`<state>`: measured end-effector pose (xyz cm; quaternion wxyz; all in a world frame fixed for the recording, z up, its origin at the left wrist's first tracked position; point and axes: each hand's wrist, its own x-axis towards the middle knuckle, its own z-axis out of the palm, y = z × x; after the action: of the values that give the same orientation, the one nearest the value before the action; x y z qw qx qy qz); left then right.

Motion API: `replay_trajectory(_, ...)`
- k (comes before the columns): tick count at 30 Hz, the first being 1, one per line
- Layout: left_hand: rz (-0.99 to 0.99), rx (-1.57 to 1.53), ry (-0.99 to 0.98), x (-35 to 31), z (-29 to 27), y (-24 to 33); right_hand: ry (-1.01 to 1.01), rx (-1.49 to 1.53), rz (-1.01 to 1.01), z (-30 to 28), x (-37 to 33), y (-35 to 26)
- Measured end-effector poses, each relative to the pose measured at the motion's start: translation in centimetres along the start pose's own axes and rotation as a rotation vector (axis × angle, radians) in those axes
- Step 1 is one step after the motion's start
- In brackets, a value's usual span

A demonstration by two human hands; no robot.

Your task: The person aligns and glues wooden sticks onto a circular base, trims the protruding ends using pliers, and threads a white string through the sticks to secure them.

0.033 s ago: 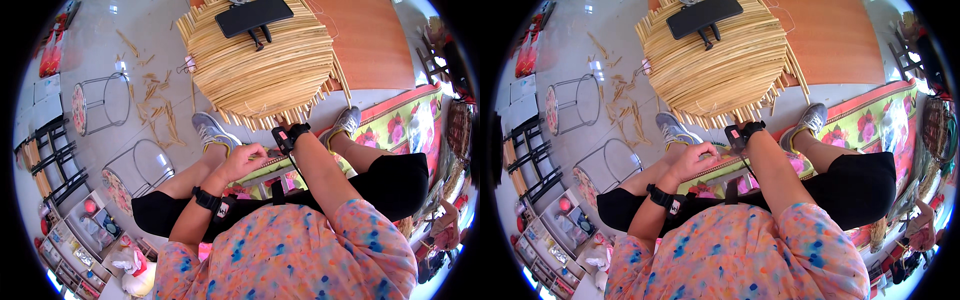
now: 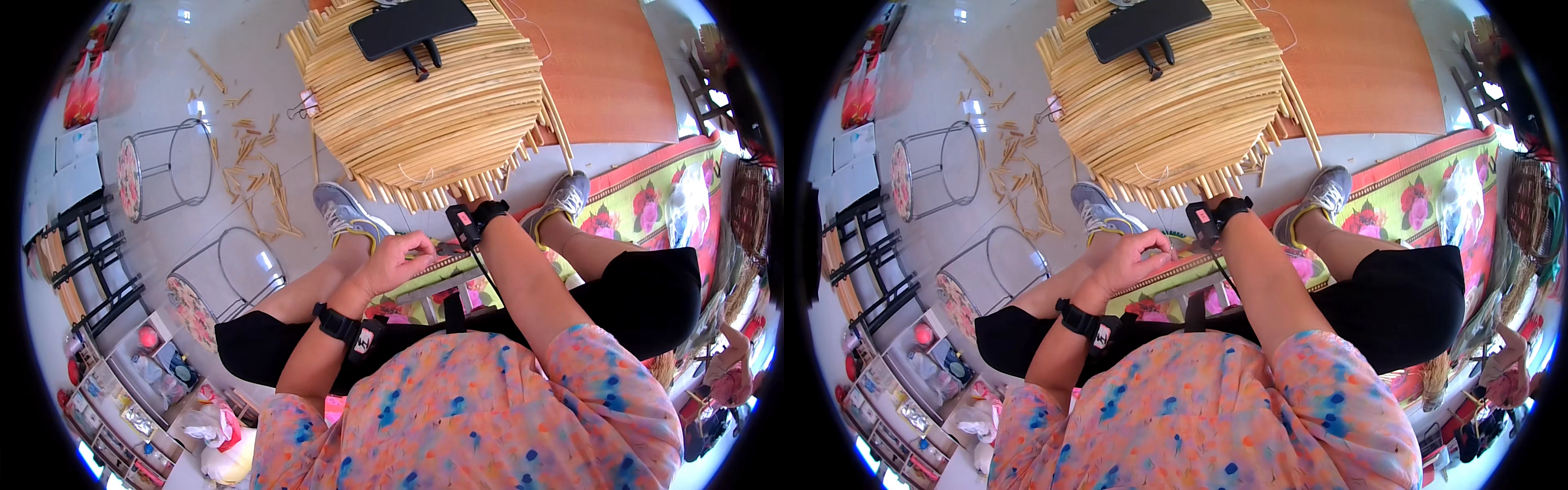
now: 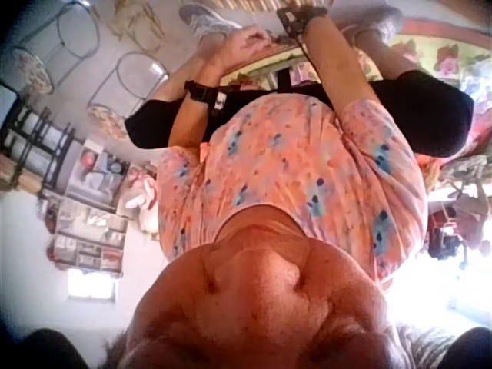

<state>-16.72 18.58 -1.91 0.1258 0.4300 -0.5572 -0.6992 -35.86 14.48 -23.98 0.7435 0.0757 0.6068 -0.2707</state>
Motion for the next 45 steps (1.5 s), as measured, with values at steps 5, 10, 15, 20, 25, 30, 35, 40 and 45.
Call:
replay_trajectory(5, -0.001, 0.015, -0.01, -0.4, 0.6, -0.5, -0.162, 0.081, -0.002, -1.0, -1.3, -0.6)
replay_trajectory(10, 0.068, 0.008, 0.067, -0.2, 2.1, -1.6, -0.052, 0.007, -0.079, -1.6, -2.9, -1.3)
replay_trajectory(15, 0.069, -0.009, 0.036, -0.2, 2.9, -2.8, 0.321, -0.359, -0.155, -2.6, -5.5, -2.1)
replay_trajectory(20, 0.033, 0.041, -0.026, -0.9, 3.4, -2.9, 0.028, -0.455, -0.233, -0.9, -11.3, -0.8)
replay_trajectory(25, 0.083, 0.071, -0.015, -1.0, 3.9, -2.8, -0.311, -0.278, -0.177, 1.3, -15.2, 0.7)
replay_trajectory(30, 0.105, 0.07, -0.009, -1.1, 4.2, -2.6, -0.465, -0.205, -0.251, 2.4, -15.7, 0.7)
replay_trajectory(35, 0.096, 0.05, -0.004, -1.1, 4.2, -2.4, -0.447, -0.201, -0.281, 1.7, -13.9, 0.9)
replay_trajectory(40, 0.089, 0.044, 0.01, -1.0, 3.5, -2.8, -0.286, -0.305, -0.224, 1.8, -13.0, 0.9)
replay_trajectory(45, 0.063, 0.09, 0.011, -0.3, 2.6, -3.5, -0.16, -0.043, -0.115, 0.6, -9.3, 1.3)
